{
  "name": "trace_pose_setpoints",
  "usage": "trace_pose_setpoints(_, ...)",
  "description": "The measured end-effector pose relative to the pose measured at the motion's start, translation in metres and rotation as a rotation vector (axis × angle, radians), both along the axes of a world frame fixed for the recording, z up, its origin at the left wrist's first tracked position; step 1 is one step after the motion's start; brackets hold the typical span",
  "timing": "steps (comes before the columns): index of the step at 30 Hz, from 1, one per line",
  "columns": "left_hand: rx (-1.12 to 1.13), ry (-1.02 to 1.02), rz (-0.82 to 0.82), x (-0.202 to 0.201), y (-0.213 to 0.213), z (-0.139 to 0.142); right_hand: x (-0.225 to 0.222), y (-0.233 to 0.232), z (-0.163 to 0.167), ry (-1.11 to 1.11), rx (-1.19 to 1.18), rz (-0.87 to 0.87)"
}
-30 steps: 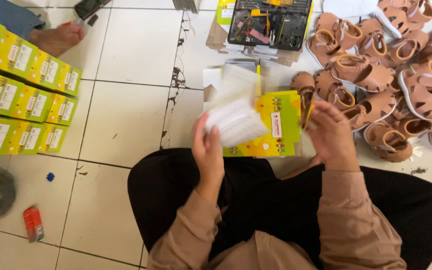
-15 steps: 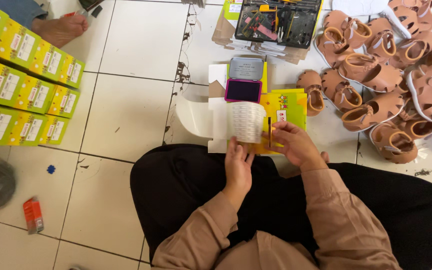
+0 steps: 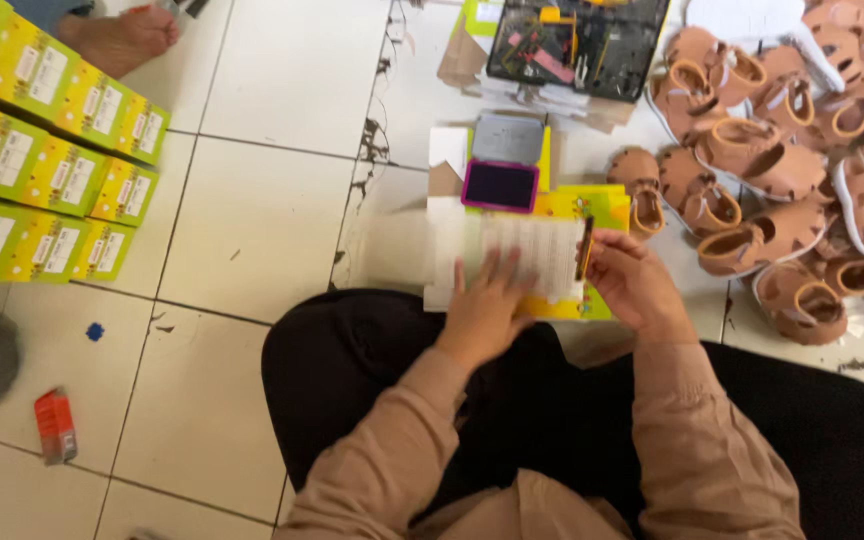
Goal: The person sits on the floor and uses a handheld tool to cut a strip of labels from a roll. They then open a small ink pad and repeatedly stamp individual labels on a sheet placed on a shoebox. The person handles the label roll, cutting tool, ink pad, and label sheet.
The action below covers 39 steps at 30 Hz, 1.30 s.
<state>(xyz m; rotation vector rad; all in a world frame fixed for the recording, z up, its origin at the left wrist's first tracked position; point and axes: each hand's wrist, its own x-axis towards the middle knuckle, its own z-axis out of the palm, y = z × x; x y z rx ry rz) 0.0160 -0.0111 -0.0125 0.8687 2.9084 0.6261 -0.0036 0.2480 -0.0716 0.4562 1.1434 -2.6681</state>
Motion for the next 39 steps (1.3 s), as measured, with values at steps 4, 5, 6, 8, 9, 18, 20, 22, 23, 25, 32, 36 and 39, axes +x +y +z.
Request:
trace_pose_setpoints(4, -0.091, -0.106, 0.070, 0.016, 0.007, -0.004, -0.006, -0.009, -0.002, 0.013, -0.050, 0.041)
trace_pose_setpoints(5, -0.096, -0.103, 0.081, 0.018, 0.006, -0.006, -0.008, -0.012, -0.003, -0.002, -0.041, 0.028)
trace_pose_setpoints(6, -0.080, -0.108, 0.077, 0.017, 0.005, -0.007, -0.011, -0.016, -0.005, -0.018, -0.032, 0.018)
trace_pose_setpoints(8, -0.044, -0.118, 0.073, 0.011, 0.003, -0.009, -0.019, -0.022, -0.009, -0.025, -0.031, 0.025)
trace_pose_setpoints(9, -0.033, -0.121, 0.083, 0.009, 0.003, -0.009, -0.023, -0.026, -0.010, -0.019, -0.040, 0.037)
trace_pose_setpoints(18, 0.079, -0.117, 0.076, -0.013, -0.012, -0.008, -0.052, -0.065, 0.021, 0.113, 0.753, 0.036)
trace_pose_setpoints(20, 0.100, -0.111, 0.068, -0.018, -0.018, -0.010, -0.066, -0.086, 0.026, 0.329, 1.320, -0.020)
trace_pose_setpoints(22, 0.108, -0.128, 0.065, -0.020, -0.021, -0.012, -0.078, -0.102, 0.027, 0.706, 1.667, -0.148)
trace_pose_setpoints(23, 0.114, -0.137, 0.062, -0.021, -0.021, -0.012, -0.081, -0.107, 0.027, 0.741, 1.708, -0.100)
trace_pose_setpoints(25, 0.100, -0.142, 0.056, -0.022, -0.021, -0.012, -0.087, -0.116, 0.026, 0.816, 1.786, -0.007)
trace_pose_setpoints(32, 0.075, -0.147, 0.071, -0.021, -0.021, -0.009, -0.084, -0.119, 0.022, 0.794, 1.785, -0.021)
trace_pose_setpoints(36, 0.071, -0.159, 0.084, -0.021, -0.020, -0.010, -0.084, -0.120, 0.022, 0.799, 1.793, -0.059)
trace_pose_setpoints(39, 0.081, -0.134, 0.087, -0.020, -0.021, -0.010, -0.084, -0.122, 0.022, 0.801, 1.815, -0.056)
